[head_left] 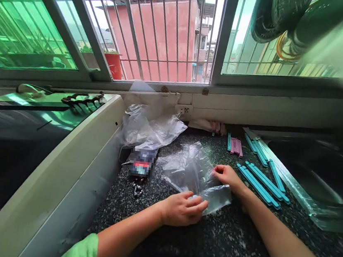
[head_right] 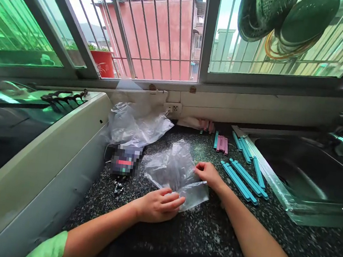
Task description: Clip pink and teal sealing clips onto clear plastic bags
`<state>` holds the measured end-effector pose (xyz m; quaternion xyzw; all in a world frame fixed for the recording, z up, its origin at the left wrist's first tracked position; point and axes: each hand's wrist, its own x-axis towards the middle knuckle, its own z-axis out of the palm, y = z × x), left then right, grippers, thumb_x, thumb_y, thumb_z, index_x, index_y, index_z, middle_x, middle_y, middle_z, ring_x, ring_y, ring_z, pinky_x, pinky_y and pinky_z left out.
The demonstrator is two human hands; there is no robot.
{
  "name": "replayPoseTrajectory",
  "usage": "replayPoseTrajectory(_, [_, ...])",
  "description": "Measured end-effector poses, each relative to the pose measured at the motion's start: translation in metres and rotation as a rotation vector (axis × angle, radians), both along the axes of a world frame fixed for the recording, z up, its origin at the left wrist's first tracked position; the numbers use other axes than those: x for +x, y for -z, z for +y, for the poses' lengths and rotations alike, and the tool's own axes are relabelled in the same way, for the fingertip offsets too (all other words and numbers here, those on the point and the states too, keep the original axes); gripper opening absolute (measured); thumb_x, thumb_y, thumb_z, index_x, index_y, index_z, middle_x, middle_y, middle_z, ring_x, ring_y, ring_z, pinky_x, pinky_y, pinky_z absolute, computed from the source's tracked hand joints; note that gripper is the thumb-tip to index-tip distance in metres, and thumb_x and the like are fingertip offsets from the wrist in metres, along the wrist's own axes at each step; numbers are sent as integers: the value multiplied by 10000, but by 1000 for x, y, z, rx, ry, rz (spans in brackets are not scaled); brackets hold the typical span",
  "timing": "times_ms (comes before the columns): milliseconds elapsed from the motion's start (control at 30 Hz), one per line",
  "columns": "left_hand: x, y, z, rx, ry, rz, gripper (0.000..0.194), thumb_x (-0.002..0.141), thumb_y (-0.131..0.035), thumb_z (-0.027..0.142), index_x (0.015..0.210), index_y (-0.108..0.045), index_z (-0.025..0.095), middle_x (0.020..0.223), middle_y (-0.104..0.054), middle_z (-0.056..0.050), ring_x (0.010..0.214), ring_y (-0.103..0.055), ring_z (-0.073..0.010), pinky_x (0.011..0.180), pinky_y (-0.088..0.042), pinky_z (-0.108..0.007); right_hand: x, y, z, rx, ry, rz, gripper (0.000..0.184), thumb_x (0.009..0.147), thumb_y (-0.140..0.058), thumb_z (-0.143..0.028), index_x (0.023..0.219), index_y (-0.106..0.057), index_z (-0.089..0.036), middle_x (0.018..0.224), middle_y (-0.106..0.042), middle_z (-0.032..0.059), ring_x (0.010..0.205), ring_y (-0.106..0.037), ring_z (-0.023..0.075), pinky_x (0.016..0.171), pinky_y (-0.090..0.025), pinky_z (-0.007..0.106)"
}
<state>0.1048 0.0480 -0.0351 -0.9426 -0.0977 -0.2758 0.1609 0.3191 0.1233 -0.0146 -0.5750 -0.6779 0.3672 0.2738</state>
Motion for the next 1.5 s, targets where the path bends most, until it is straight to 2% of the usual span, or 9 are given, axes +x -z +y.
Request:
replayPoseTrajectory(167, [-1,-1,-1,11,-13,-3,170,861,-434,178,905,-593,142,949,-672,-70,825,-603,-110,677,-463,-240,16,2,1,131,80,-246,139,684,-544,-284,628,-622,-183,609,-606,21,583,-521,146,544,-348,245])
replayPoseTrajectory(300, [-8,-2,2,57,29,-82,269,840,-477,389,1050,-551,238,1055,-640,-65,919,-585,-160,736,-458,-289,20,7,-3,301,-50,-296,223,739,-499,-243,890,-656,-196,710,-632,20,605,-546,133,584,-394,235])
replayPoseTrajectory(400, [-18,-4,10,-109,-163,-248,405,839,-425,465,1132,-522,202,1076,-622,-111,980,-566,-199,811,-456,-336,18,11,-6,437,-202,-342,293,753,-450,-168,940,-671,-215,775,-623,30,628,-547,127,589,-404,232])
replayPoseTrajectory(567, [-39,1,37,-345,-660,-232,234,821,-487,268,997,-611,177,1035,-632,-105,964,-569,-228,855,-458,-398,19,14,-4,483,-258,-432,291,720,-457,-114,806,-706,-237,750,-618,26,696,-569,142,612,-420,238])
replayPoseTrajectory(867, [-54,21,57,-550,-806,-386,345,726,-611,253,1056,-584,159,1089,-590,-121,1031,-541,-255,894,-449,-427,22,7,-4,345,-149,-310,198,718,-511,-197,835,-670,-185,769,-635,34,647,-548,137,614,-414,253])
replayPoseTrajectory(1100, [-53,10,53,-504,-778,-340,308,741,-603,252,1036,-604,164,1147,-579,-129,1064,-522,-261,917,-425,-442,32,-15,-18,-50,-350,40,368,744,-527,-486,782,-682,-153,719,-649,34,681,-558,154,621,-420,257])
replayPoseTrajectory(1200, [-44,-2,42,-434,-573,-296,320,811,-520,259,1121,-565,198,1237,-551,-99,1122,-492,-233,965,-387,-420,38,-23,-27,-173,-479,17,301,667,-641,-447,749,-678,-159,652,-614,11,610,-515,130,557,-393,231])
replayPoseTrajectory(1333, [-25,-4,26,-518,-262,10,405,843,-477,313,1240,-484,232,1312,-510,-59,1192,-459,-217,969,-388,-364,41,-32,-35,-166,-636,44,291,708,-607,-439,652,-640,-156,619,-552,6,610,-483,122,579,-393,238])
replayPoseTrajectory(1500, [-10,6,13,-661,-129,144,452,810,-508,354,1252,-475,268,1297,-527,-32,1210,-456,-240,993,-366,-381,42,-44,-41,-142,-666,156,356,682,-610,-500,596,-598,-155,636,-531,15,617,-463,123,606,-395,255])
